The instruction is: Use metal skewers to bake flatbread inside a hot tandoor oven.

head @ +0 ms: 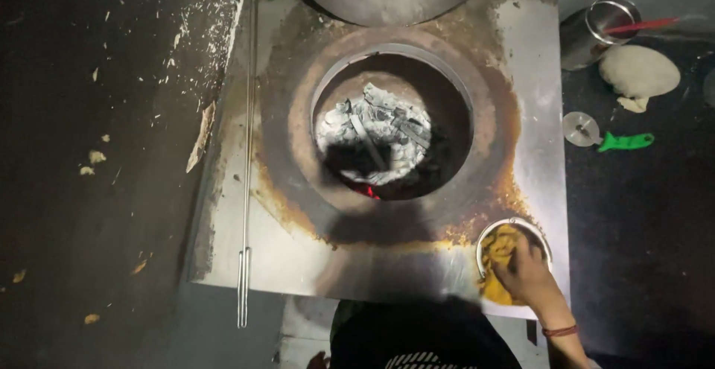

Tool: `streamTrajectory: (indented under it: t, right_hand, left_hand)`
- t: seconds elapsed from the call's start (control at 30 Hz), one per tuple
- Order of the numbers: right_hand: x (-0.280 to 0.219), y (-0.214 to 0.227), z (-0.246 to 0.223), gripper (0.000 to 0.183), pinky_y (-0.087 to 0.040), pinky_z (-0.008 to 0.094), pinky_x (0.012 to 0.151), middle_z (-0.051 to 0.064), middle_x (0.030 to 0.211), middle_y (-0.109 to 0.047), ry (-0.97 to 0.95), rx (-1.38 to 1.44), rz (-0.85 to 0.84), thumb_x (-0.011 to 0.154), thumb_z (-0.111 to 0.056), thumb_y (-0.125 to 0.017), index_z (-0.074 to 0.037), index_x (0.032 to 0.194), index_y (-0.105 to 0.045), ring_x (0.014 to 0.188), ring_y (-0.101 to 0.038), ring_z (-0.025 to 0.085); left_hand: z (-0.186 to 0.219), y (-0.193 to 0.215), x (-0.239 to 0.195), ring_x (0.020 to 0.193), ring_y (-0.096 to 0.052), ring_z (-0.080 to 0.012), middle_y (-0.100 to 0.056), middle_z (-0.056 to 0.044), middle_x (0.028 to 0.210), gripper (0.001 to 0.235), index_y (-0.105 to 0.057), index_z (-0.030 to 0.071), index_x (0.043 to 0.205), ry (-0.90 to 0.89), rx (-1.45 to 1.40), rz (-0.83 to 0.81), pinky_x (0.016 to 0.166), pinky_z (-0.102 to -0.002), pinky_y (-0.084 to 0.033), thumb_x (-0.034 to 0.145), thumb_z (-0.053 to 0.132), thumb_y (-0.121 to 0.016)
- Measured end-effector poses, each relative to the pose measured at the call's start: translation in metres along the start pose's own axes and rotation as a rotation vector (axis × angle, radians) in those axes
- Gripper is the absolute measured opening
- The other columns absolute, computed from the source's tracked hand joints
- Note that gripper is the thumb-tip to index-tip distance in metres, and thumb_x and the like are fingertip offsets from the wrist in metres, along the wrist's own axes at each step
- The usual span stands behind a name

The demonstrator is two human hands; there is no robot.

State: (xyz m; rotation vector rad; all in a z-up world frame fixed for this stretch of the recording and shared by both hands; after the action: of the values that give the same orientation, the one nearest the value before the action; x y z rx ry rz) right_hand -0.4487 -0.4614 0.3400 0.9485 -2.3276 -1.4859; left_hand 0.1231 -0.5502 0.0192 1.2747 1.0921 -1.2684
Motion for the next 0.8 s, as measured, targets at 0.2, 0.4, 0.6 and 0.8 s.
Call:
streamTrajectory:
  t: [0.2, 0.4, 0.6, 0.8]
  right_hand:
    - [-0.021, 0.031, -0.037, 0.088, -0.026, 0.067, 0.108, 0.018, 0.144, -0.049, -0.049, -0.478, -0.083, 0.065, -0.062, -0.08, -0.028, 0.141, -0.052, 0.134, -0.045, 0.043]
    - [-0.053, 0.061, -0.099, 0.049, -0.048, 0.044, 0.087, 0.019, 0.122, -0.07, -0.025, -0.047, 0.163, 0.093, -0.042, -0.068, -0.013, 0.132, -0.068, 0.095, -0.064, 0.032]
    - [-0.112, -0.018, -0.109, 0.026, -0.054, 0.027, 0.068, 0.011, 0.102, -0.078, 0.102, 0.502, 0.117, 0.102, -0.022, -0.059, -0.003, 0.114, -0.072, 0.08, -0.068, 0.01]
    - [-0.146, -0.119, -0.051, 0.026, -0.058, 0.035, 0.06, 0.012, 0.094, -0.081, -0.058, 0.377, -0.25, 0.093, -0.023, -0.062, -0.006, 0.111, -0.073, 0.073, -0.072, 0.019]
  left_hand:
    - [0.053, 0.005, 0.043, 0.121, -0.065, -0.0302, -0.064, -0.011, 0.138, 0.045, -0.051, 0.013, 0.15, -0.026, 0.038, 0.015, 0.099, -0.047, -0.052, 0.108, 0.028, -0.047]
    - [0.065, 0.02, 0.038, 0.115, -0.066, -0.0281, -0.066, -0.011, 0.136, 0.046, -0.054, 0.012, 0.148, -0.16, 0.033, -0.014, 0.099, -0.044, -0.051, 0.107, 0.033, -0.051]
    - [0.066, 0.017, 0.049, 0.103, -0.066, -0.0251, -0.066, -0.011, 0.126, 0.046, -0.056, 0.01, 0.144, -0.413, 0.144, -0.129, 0.081, -0.037, -0.051, 0.102, 0.028, -0.054]
    - [0.112, 0.028, 0.063, 0.082, -0.06, -0.0198, -0.068, -0.006, 0.1, 0.038, -0.061, 0.004, 0.121, -0.9, 0.17, -0.109, 0.069, -0.031, -0.05, 0.108, 0.035, -0.043]
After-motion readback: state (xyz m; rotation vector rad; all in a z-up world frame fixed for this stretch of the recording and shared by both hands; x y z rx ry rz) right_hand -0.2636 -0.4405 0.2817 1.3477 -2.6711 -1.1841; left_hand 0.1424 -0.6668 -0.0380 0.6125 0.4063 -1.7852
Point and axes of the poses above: each hand's wrist, its own x-axis towards the middle knuckle, its own y-axis out of the back of the hand, z = x × y, the point moved 2 cm from there along x, towards the middle knuckle
